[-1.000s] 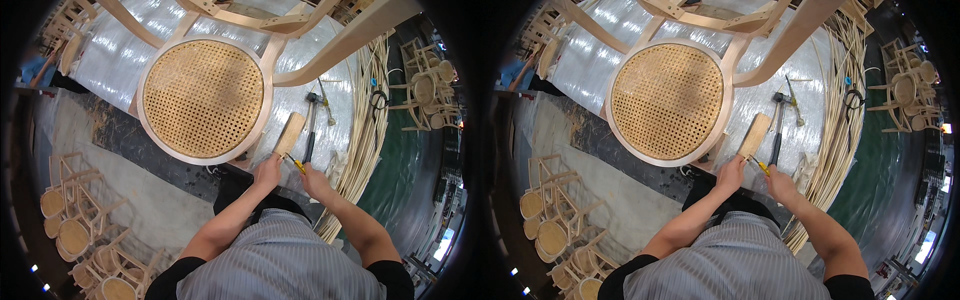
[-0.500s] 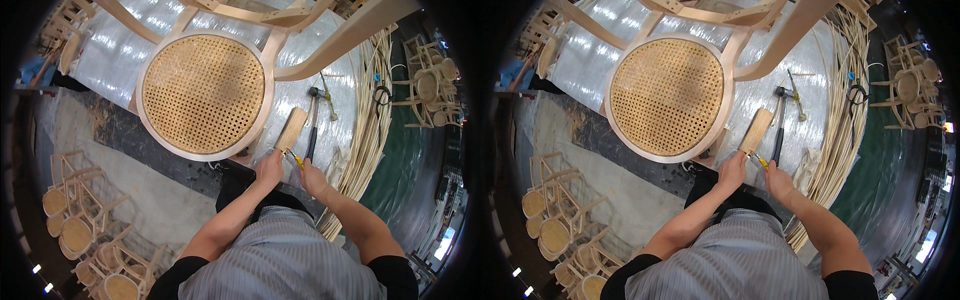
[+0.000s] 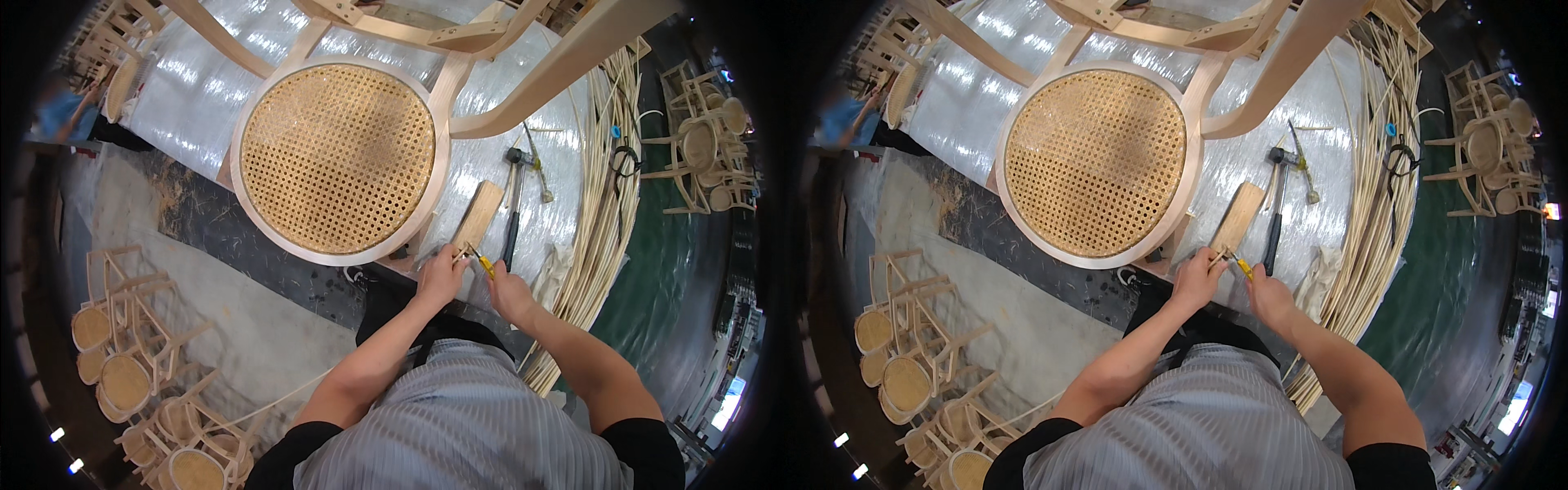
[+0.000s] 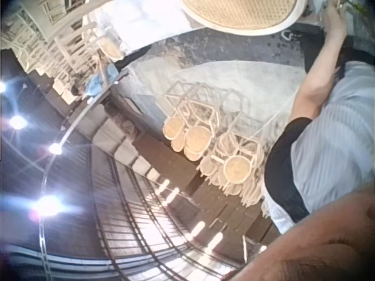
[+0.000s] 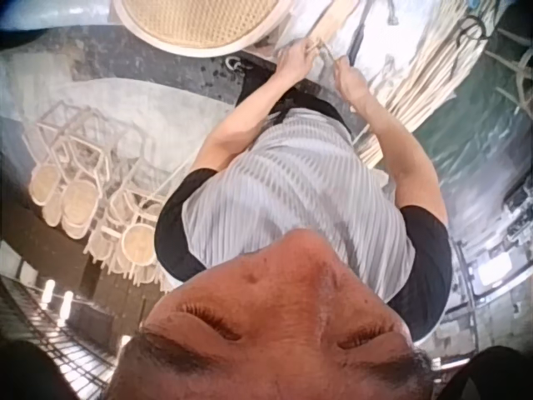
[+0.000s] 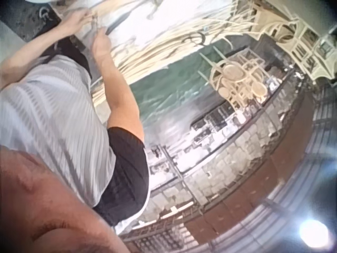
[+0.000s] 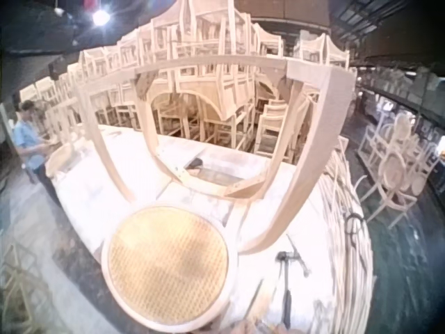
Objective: The person weaves thin cane strips into the seat frame of a wooden chair. They thread the cane through pre-drilled holes, use a hammer to tap the strips into place, and trim excess material with a utility knife. The process is repeated around the perimeter of the seat.
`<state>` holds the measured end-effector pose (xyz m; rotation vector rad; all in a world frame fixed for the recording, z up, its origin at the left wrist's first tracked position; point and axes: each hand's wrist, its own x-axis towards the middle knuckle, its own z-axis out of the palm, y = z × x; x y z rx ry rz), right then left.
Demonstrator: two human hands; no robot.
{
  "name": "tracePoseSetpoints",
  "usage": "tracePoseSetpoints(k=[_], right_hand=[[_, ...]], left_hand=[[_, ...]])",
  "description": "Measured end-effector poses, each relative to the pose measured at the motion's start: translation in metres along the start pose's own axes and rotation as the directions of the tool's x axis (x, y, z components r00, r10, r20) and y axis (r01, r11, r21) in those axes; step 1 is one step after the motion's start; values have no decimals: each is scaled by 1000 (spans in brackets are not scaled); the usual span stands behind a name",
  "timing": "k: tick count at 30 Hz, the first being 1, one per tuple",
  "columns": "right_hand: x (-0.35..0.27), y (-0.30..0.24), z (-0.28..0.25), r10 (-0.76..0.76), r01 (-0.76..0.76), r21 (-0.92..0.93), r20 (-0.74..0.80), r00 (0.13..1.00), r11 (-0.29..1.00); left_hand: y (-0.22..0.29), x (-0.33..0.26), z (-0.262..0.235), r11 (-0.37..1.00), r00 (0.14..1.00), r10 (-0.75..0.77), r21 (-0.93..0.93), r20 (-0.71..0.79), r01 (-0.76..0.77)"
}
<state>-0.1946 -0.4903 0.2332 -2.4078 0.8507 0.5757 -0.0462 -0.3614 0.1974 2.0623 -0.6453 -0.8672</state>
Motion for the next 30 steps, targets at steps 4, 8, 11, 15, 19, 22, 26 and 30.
tracePoseSetpoints(k=[4,8,11,15,19,22,26,30], right_hand=[[1,-7,-7,-22,22,-12,5,1000,1000],[7,-5,-1,-23,23,16,-8,1000,1000],[5,-1,-2,-10,9,40,9,1000,999],[-8,-5,-13,-34,51,179,-94,995,982],[-26,2,-23,69,20,349,-240,968,937],[-22,21,-29,218,-45,406,-391,894,913],[1,54,-27,211,-17,307,-612,762,951],[14,59,-29,239,-46,331,-572,784,942]], left_hand=[[-6,2,-1,999,997,28,-33,-75,-31],[-7,6,1,1000,998,20,-4,-65,-20],[-2,8,1,1000,1000,-6,13,-19,6],[-1,0,-5,998,999,38,-50,22,-37],[-3,-18,-24,932,985,103,-358,136,-48],[17,-36,-55,891,964,142,-453,225,-26],[39,-53,-88,850,936,167,-527,309,22],[56,-68,-114,820,914,205,-571,351,36]])
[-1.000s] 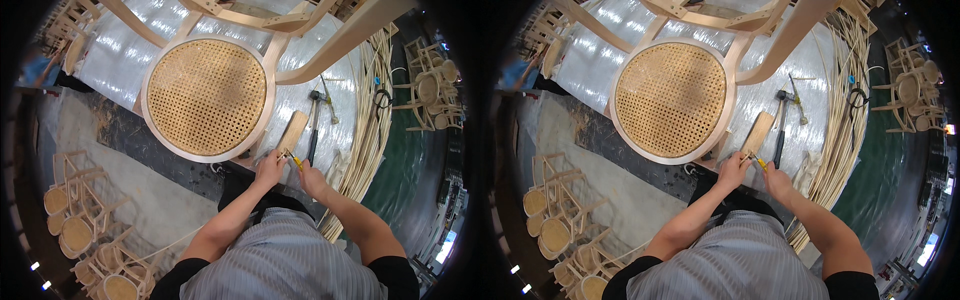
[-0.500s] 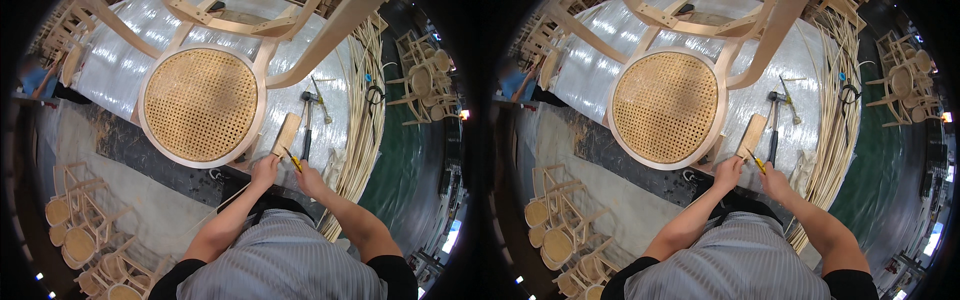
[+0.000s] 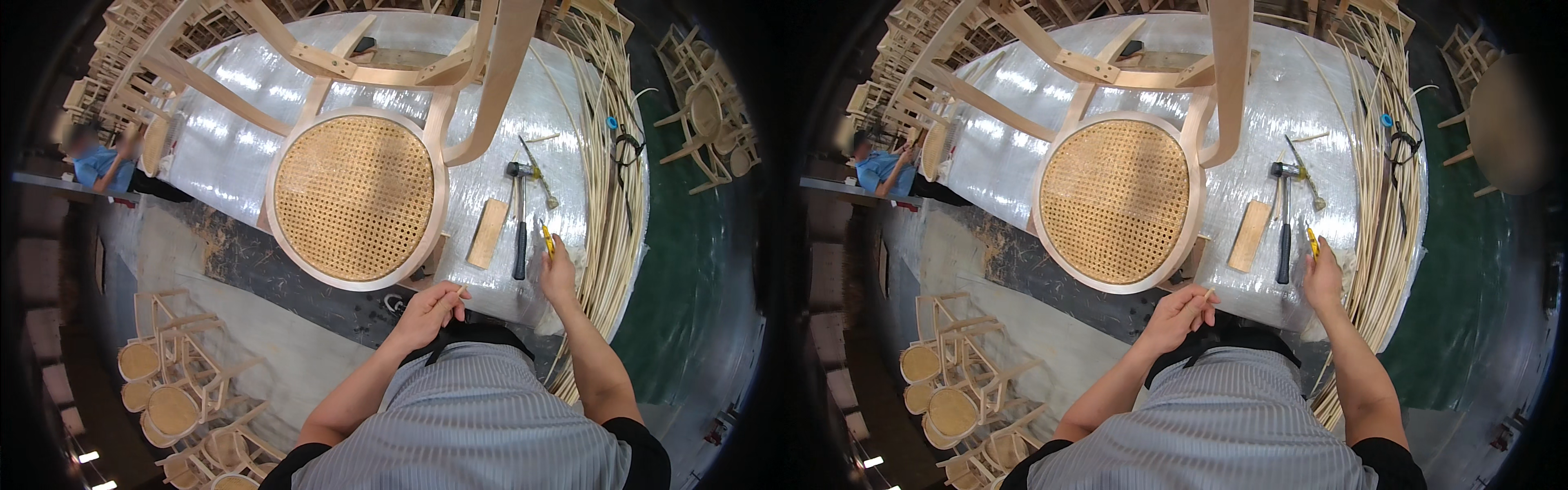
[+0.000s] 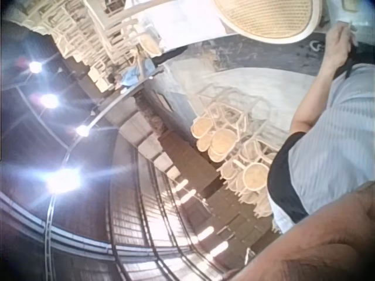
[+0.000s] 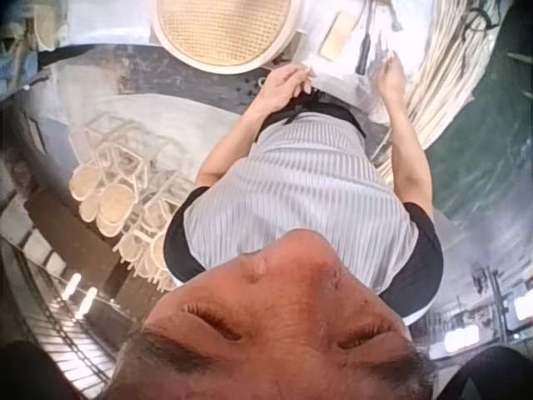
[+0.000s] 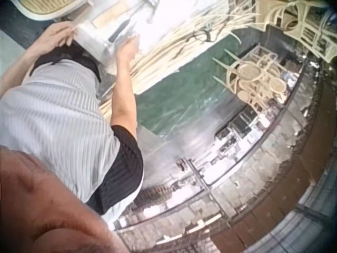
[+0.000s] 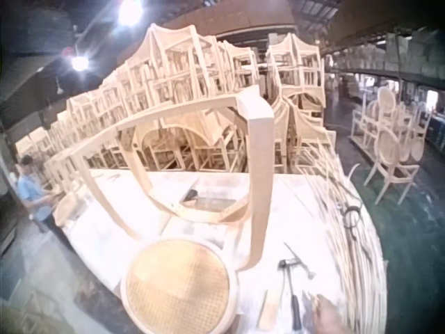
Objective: The person weaves thin cane strips into the seat frame of a wooden chair. They thread the cane through pre-drilled holes, use a hammer to tap the strips into place, and trim excess material with a utility knife. The process is repeated around the perimeter of the seat.
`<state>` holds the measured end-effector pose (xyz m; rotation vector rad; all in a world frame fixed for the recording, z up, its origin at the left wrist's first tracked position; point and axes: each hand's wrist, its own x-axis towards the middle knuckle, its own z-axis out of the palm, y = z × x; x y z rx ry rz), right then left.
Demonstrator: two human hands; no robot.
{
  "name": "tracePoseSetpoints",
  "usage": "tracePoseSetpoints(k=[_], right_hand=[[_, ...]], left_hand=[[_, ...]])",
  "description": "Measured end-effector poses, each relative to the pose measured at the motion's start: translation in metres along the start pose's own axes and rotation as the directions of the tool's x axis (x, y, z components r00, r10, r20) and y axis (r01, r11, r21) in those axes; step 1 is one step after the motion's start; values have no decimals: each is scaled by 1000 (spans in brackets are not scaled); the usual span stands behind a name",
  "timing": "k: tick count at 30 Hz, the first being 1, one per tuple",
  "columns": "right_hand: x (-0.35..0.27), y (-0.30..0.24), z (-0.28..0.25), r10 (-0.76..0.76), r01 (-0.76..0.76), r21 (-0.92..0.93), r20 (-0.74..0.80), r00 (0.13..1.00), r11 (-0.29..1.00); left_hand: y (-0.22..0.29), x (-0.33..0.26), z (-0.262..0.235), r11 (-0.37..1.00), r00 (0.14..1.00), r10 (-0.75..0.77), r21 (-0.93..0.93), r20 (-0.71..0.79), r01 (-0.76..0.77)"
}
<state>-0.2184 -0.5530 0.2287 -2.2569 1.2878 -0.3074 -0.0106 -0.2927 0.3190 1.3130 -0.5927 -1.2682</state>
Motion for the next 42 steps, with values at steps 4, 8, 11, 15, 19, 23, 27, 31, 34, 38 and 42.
tracePoseSetpoints(k=[4,8,11,15,19,23,27,31,34,38,42], right_hand=[[-9,-12,-1,-3,2,-154,-6,1000,988],[-16,-47,-21,-269,287,78,-189,944,955],[-29,-138,-44,-308,162,605,146,940,780],[-41,-247,-58,-625,395,719,70,778,572],[-23,-288,-30,-671,464,656,89,736,595],[3,-331,-4,-566,443,563,53,823,698],[35,-369,9,-446,404,505,-41,894,763],[44,-402,20,-458,428,344,7,889,836],[49,-413,34,-476,480,175,-69,877,859],[72,-417,43,-463,463,-11,21,886,886],[113,-422,51,-473,491,-105,158,867,865]], left_hand=[[28,-14,-4,1000,1000,11,-23,18,-11],[52,-19,-14,997,997,83,7,6,-83],[67,-29,-34,991,997,73,112,-23,-70],[92,-29,-58,979,995,-93,186,22,88],[94,-33,-104,983,997,-56,177,49,47],[92,-46,-180,961,994,-71,273,81,47],[95,-60,-265,923,988,-135,374,81,95],[110,-54,-323,822,991,137,557,3,-115],[131,-31,-354,713,986,160,696,-48,-82],[152,16,-376,557,922,387,794,10,-243],[164,69,-394,446,846,531,835,43,-323]])
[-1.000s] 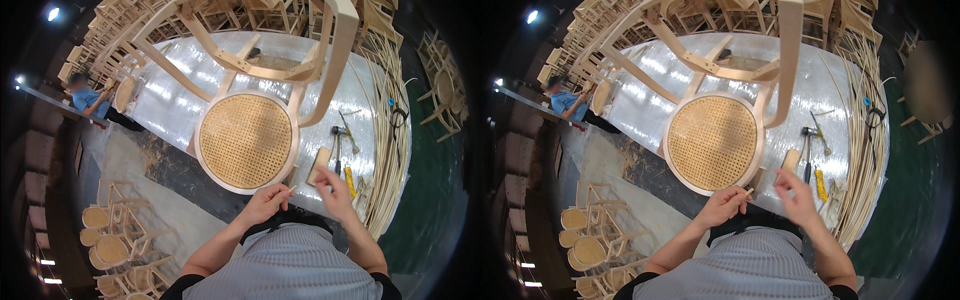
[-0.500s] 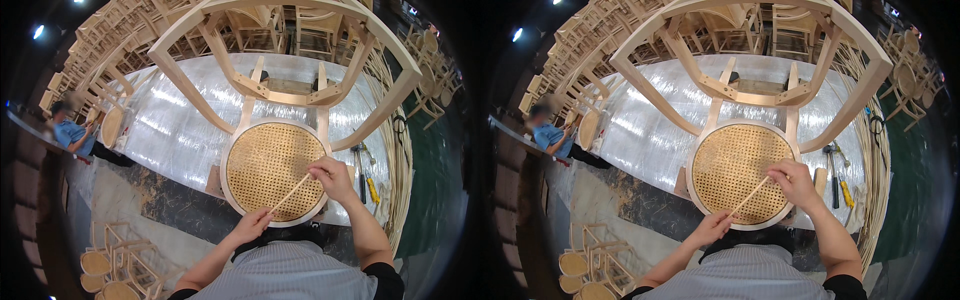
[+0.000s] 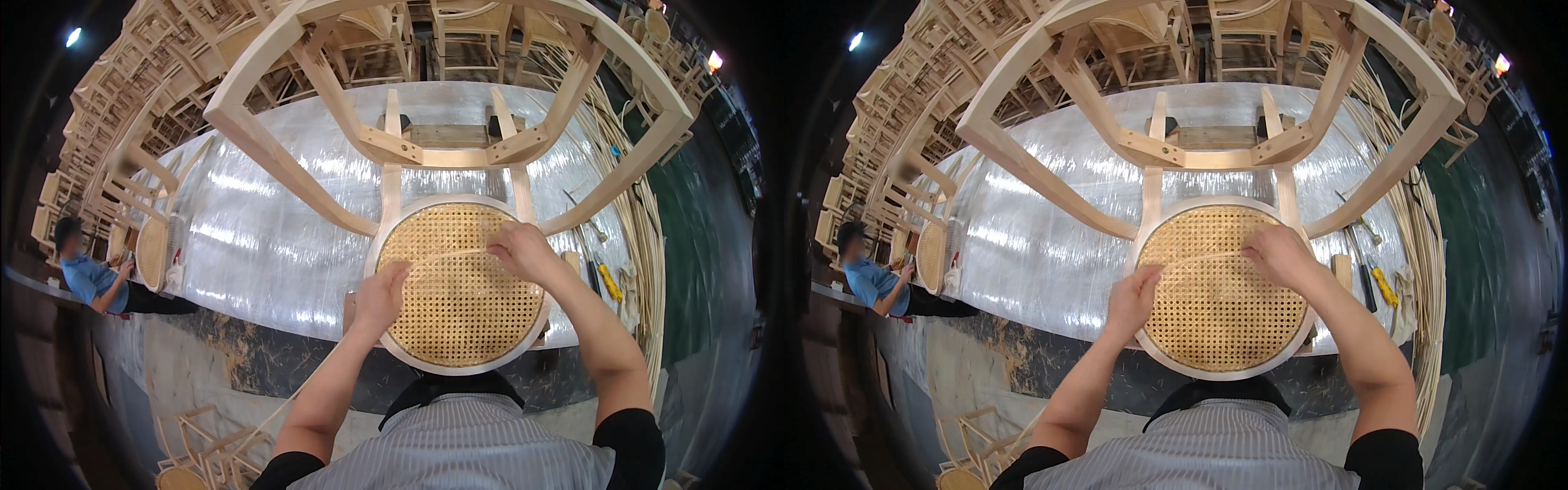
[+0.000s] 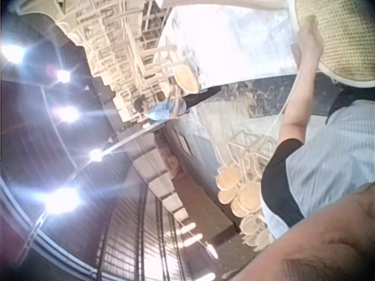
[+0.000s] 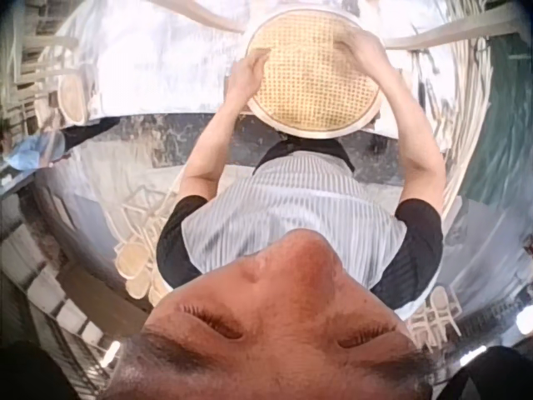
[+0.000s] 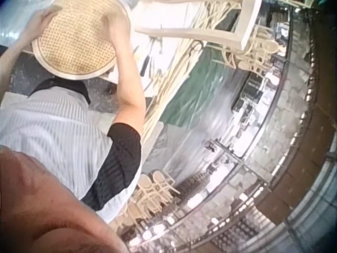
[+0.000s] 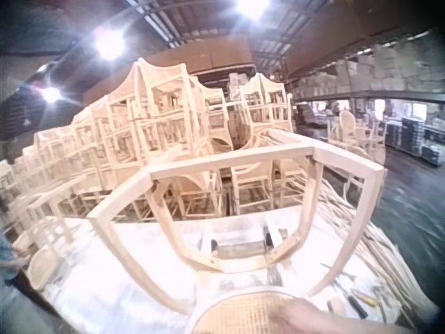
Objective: The person weaves thin cane strips into the seat frame of a wooden chair. They thread the cane through pre-drilled holes, use a hammer to tap the strips into place, and trim excess material with a utility knife. The process is repeated around the perimeter of the seat.
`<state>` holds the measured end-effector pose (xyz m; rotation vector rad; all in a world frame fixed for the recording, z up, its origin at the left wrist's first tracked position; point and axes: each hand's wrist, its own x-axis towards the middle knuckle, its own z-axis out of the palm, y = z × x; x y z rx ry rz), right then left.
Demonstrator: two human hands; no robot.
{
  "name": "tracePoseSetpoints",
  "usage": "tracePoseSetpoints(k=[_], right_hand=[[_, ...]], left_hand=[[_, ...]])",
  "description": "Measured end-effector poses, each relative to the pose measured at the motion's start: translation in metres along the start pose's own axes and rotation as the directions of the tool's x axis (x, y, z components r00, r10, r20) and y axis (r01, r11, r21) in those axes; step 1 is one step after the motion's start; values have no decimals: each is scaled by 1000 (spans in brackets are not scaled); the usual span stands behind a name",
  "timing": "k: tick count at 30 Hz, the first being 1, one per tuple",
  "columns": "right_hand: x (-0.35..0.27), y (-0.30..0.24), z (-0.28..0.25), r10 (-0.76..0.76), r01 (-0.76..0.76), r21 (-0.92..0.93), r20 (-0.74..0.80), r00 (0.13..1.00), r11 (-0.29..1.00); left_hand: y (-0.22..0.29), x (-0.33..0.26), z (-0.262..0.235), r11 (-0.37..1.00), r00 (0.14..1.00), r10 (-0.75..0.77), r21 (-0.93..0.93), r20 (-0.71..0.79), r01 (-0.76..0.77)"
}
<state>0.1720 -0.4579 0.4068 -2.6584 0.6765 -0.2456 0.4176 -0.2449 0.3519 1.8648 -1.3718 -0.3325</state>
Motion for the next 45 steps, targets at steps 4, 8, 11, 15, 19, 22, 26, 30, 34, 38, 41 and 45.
tracePoseSetpoints(k=[4,8,11,15,19,22,26,30,34,38,41,45], right_hand=[[36,18,8,4,-5,14,80,997,1000],[81,35,14,55,-48,-57,135,989,997],[117,45,13,77,-70,-49,156,985,996],[158,55,5,79,-65,-74,191,978,995],[173,60,15,83,-73,-46,282,956,996],[190,55,21,99,-82,-62,351,931,995],[199,61,23,69,-76,2,402,913,997],[212,56,29,42,-75,50,483,874,996],[210,64,39,67,-121,71,517,853,990],[196,72,44,47,-90,69,470,881,994],[196,65,43,-6,-72,149,466,885,986],[196,55,35,26,-86,99,495,869,991]], left_hand=[[-2,53,2,987,987,-159,5,34,159],[-12,94,6,975,975,-221,15,37,220],[-25,114,9,981,981,-193,-9,8,193],[-34,132,12,979,979,-202,11,1,202],[-31,128,7,964,970,-225,170,97,206],[-42,118,-1,963,991,-85,264,99,57],[-52,108,-2,967,993,-24,255,119,-7],[-62,100,-3,933,993,-35,360,116,-10],[-57,98,8,896,991,-36,443,132,-27],[-40,106,18,880,965,47,446,256,-162],[-33,125,30,886,925,88,395,370,-242],[-34,143,43,876,890,109,380,442,-296]])
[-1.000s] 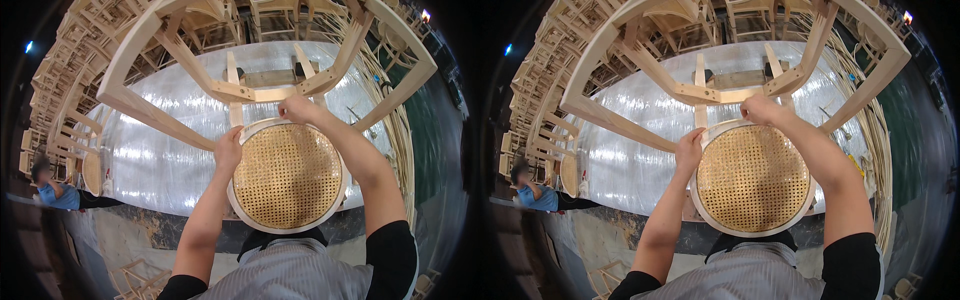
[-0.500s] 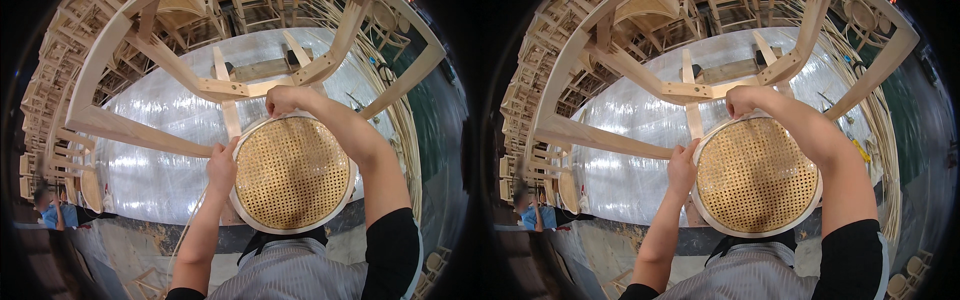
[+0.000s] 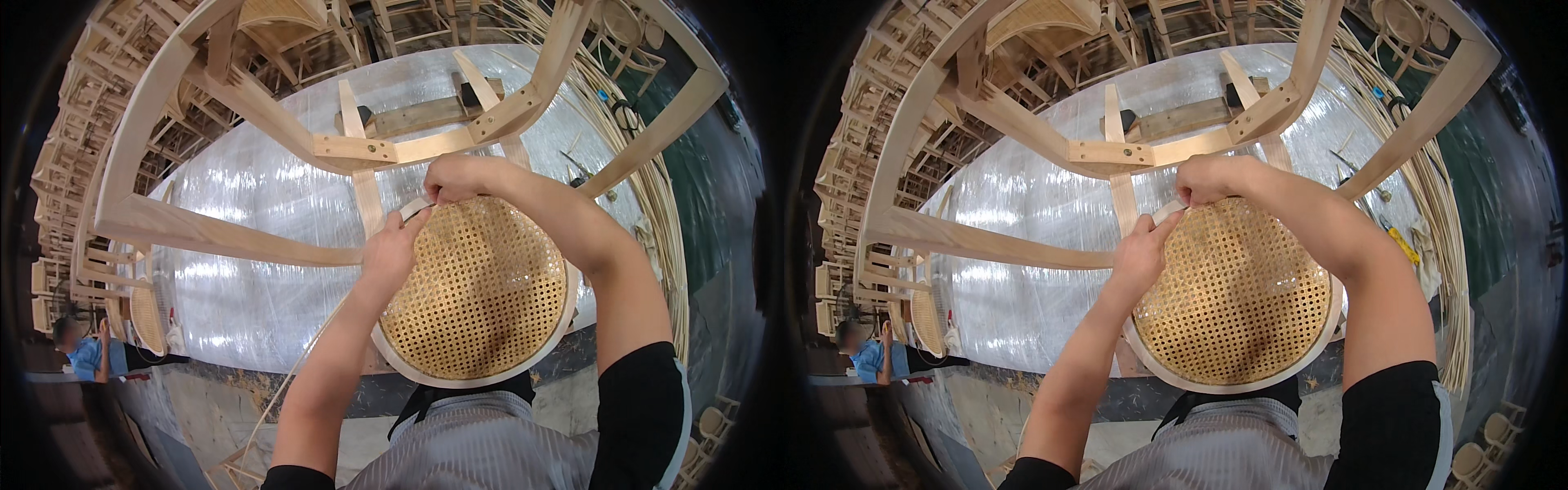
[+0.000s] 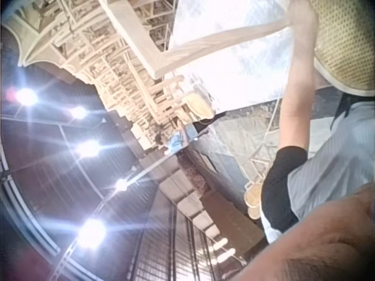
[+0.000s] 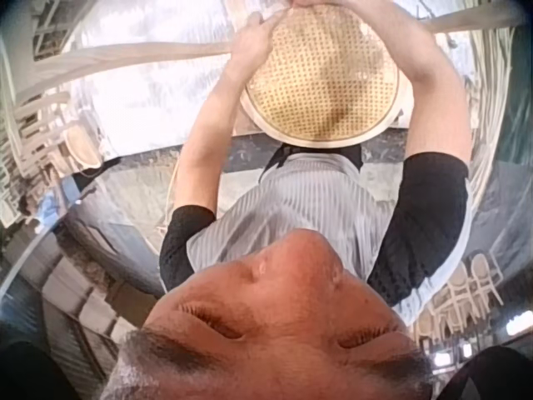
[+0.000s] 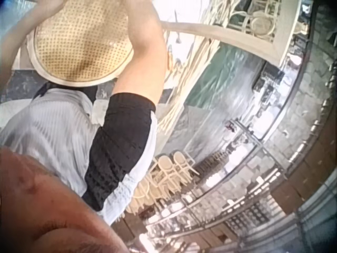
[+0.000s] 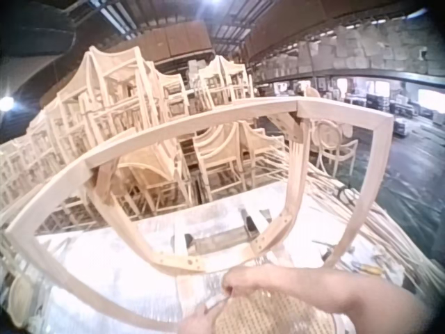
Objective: The person weaves thin cane strips into the seat frame of a wooden chair. They thread the cane through pre-drilled holes, use a hammer to tap the strips into place, and trim excess material with a utility knife. The process is repeated around the perimeter of the seat.
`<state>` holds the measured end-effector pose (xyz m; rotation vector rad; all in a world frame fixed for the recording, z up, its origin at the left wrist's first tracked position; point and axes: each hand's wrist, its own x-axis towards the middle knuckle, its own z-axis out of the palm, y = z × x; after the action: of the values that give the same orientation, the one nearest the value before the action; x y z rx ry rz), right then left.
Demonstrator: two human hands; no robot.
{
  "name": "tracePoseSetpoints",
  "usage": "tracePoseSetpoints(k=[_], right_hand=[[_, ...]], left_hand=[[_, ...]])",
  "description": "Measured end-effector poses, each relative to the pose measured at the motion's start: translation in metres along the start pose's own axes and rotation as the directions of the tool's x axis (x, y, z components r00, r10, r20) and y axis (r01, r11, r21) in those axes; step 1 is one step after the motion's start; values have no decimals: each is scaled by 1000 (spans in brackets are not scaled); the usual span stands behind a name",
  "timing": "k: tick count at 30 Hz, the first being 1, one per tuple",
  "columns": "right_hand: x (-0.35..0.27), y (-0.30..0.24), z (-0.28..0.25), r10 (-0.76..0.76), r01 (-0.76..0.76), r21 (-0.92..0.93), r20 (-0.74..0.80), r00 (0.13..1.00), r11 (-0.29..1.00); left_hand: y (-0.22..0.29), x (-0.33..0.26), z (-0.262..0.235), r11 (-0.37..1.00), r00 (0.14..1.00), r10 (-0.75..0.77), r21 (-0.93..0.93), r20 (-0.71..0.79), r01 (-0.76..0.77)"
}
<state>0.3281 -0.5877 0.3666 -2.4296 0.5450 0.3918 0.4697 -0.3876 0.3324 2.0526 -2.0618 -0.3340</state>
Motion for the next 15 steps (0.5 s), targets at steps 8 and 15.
tracePoseSetpoints(k=[8,15], right_hand=[[-29,60,-2,116,-26,223,-400,909,974],[-31,77,9,182,0,372,-453,873,928]], left_hand=[[-18,17,6,989,995,93,-115,35,-89],[-23,21,7,983,994,98,-159,40,-91]])
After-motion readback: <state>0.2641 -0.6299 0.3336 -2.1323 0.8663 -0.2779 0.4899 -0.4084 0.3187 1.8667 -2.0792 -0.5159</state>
